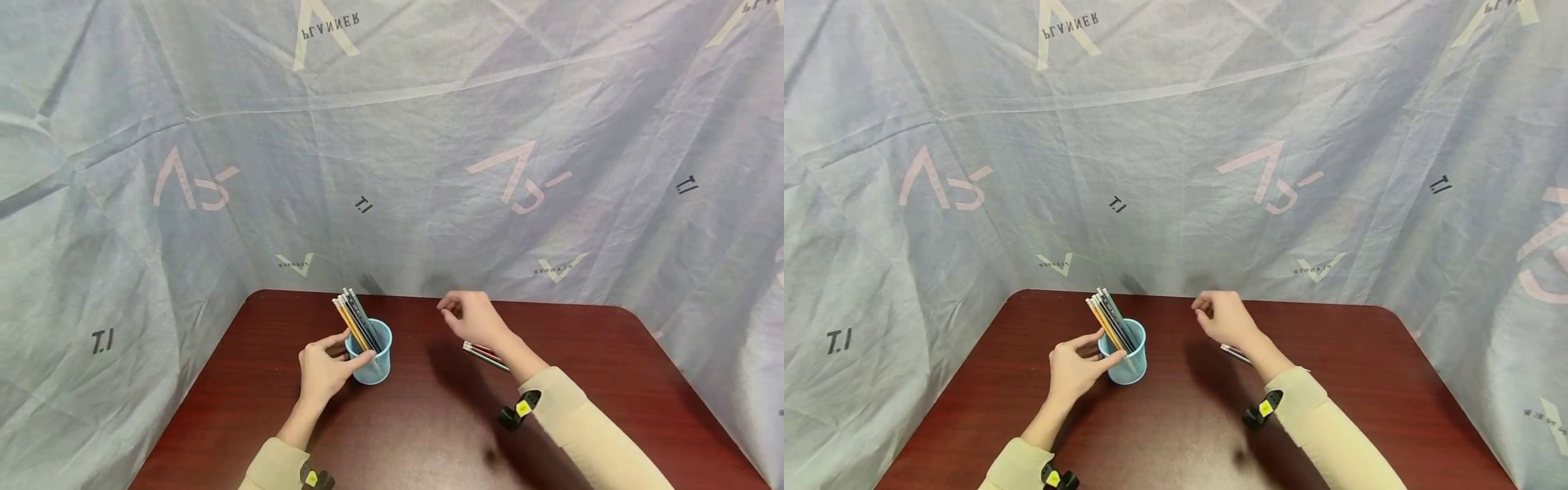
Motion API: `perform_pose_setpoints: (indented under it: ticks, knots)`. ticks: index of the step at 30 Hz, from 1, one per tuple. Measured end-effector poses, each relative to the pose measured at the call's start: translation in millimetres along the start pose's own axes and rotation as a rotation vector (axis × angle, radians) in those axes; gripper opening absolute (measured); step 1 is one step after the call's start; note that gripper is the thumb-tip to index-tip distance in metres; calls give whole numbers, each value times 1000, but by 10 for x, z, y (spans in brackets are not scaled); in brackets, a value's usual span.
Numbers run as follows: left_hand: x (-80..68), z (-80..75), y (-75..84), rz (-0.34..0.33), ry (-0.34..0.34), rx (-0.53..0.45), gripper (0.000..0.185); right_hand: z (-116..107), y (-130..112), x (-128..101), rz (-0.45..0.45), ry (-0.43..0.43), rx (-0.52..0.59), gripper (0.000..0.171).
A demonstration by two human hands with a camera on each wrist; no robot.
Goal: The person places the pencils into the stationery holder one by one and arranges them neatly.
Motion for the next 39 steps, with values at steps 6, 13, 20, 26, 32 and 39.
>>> perform_pose_setpoints:
  ticks: [6, 13, 20, 26, 32, 39]
  knots:
    - [19, 9, 10, 16, 3, 8, 66, -130, 200, -107, 23, -46, -37, 10]
    - [19, 32, -6, -2, -10, 15, 66, -205, 402, -270, 15, -58, -82, 10]
    - [10, 12, -22, -13, -12, 12, 66, -214, 584, -469, 36, -103, -147, 8]
    - [6, -5, -41, -22, -9, 5, 67, -243, 627, -586, -30, -119, -202, 9]
    - [3, -8, -30, -24, -17, 9, 66, -221, 687, -738, -25, -153, -201, 10]
    - [-3, -13, -13, -14, -12, 9, 66, -133, 754, -890, -1, -188, -192, 10]
Point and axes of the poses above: each hand's wrist, its own x-axis towards the middle knuckle, its own z-axis out of the palm, y = z × x, the point moved 8 cm from there along x, towards the middle knuckle, and after that the axes turned 10 degrees about y, right-handed, at the moved point
